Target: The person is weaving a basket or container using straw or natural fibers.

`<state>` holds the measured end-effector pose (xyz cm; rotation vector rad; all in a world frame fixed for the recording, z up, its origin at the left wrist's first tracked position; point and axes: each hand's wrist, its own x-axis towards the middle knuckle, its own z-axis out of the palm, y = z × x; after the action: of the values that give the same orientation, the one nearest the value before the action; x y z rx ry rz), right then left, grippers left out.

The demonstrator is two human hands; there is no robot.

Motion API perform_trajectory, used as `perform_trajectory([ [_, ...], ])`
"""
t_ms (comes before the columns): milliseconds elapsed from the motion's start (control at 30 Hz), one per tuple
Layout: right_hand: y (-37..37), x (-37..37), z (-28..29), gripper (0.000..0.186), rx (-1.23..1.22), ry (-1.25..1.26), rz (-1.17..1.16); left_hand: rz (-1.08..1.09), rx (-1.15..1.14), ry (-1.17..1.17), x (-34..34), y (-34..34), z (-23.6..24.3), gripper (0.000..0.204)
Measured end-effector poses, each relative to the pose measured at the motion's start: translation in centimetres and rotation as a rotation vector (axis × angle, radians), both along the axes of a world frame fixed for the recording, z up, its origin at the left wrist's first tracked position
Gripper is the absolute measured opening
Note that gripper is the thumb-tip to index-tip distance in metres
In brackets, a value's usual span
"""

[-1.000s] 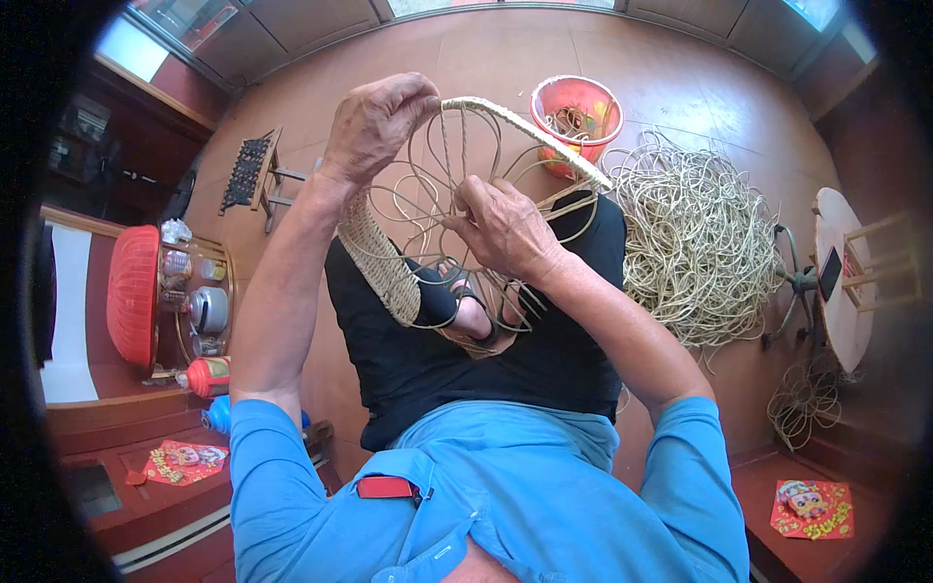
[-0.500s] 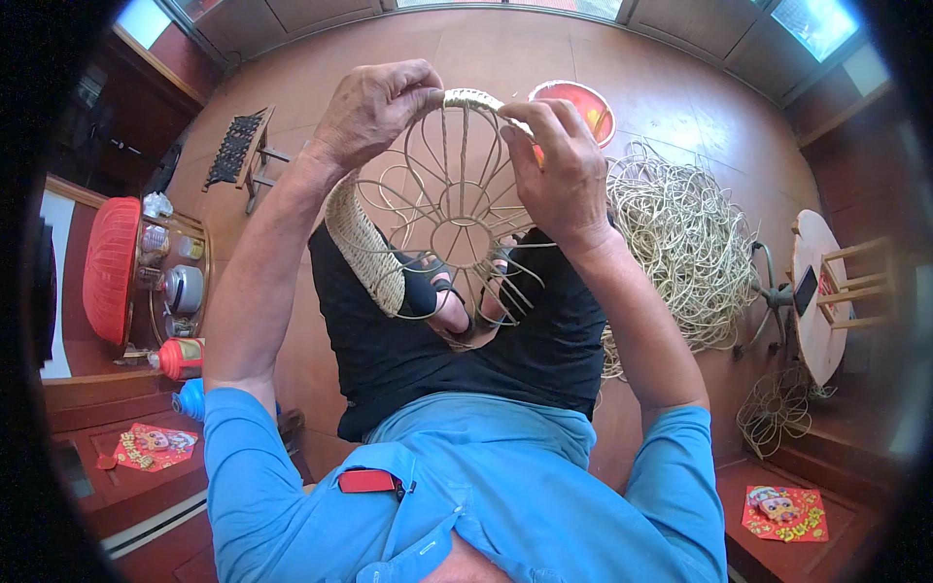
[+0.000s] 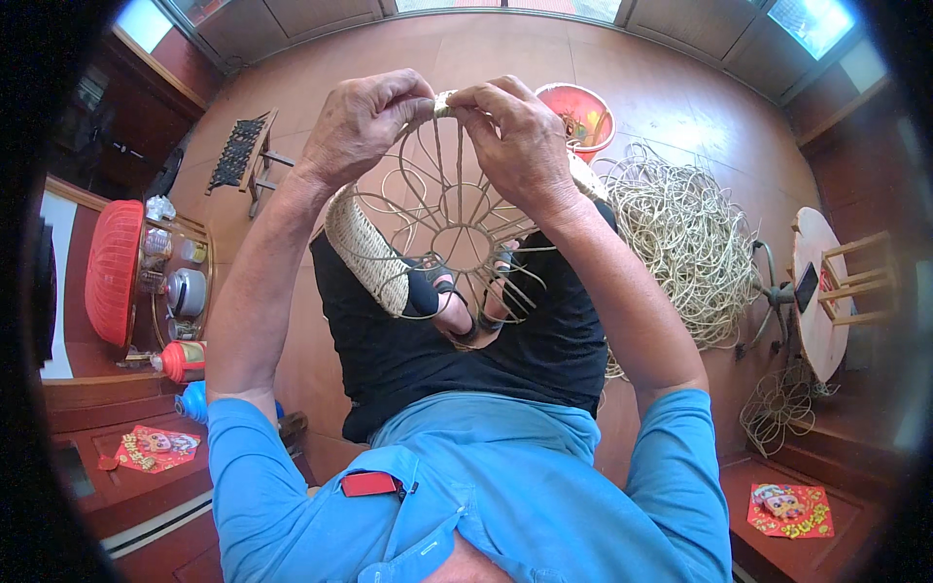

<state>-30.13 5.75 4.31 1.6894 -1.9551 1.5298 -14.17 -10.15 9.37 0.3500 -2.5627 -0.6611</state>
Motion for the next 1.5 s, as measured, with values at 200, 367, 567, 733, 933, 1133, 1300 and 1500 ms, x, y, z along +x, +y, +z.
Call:
perform_trajectory([
  [200,0.2,0.8,0.5,0.013,-0.043,0.001,0.007,-0.024,0.03,0.025,0.6,0.6,0.6,0.016],
  [367,1.5,2.4,1.2,0.015,-0.12,0.145,-0.026,-0.08,-0.009,0.083,2.0,2.4,1.7,0.015],
  [567,5.0,6.0,2.1,0.018,-0.212,0.185,-0.059,-0.085,0.01,0.133,6.2,6.3,3.3,0.013],
  [733,7.6,8.1,2.2,0.023,-0.289,0.245,-0.048,-0.067,0.156,0.106,8.4,8.4,3.1,0.01],
  [933,8.5,7.7,1.9,0.026,-0.31,0.231,-0.036,-0.136,0.253,0.125,8.0,8.7,3.5,0.009],
  [1133,8.9,7.3,2.1,0.028,-0.28,0.196,-0.031,-0.091,0.496,-0.035,5.9,8.4,4.7,0.007],
  [1300,9.2,7.1,2.3,0.031,-0.231,0.184,-0.015,-0.073,0.571,-0.099,5.2,8.5,5.5,0.007],
  [1500,9.4,7.0,2.6,0.032,-0.195,0.195,-0.005,-0.066,0.534,-0.146,5.5,8.5,6.0,0.009],
])
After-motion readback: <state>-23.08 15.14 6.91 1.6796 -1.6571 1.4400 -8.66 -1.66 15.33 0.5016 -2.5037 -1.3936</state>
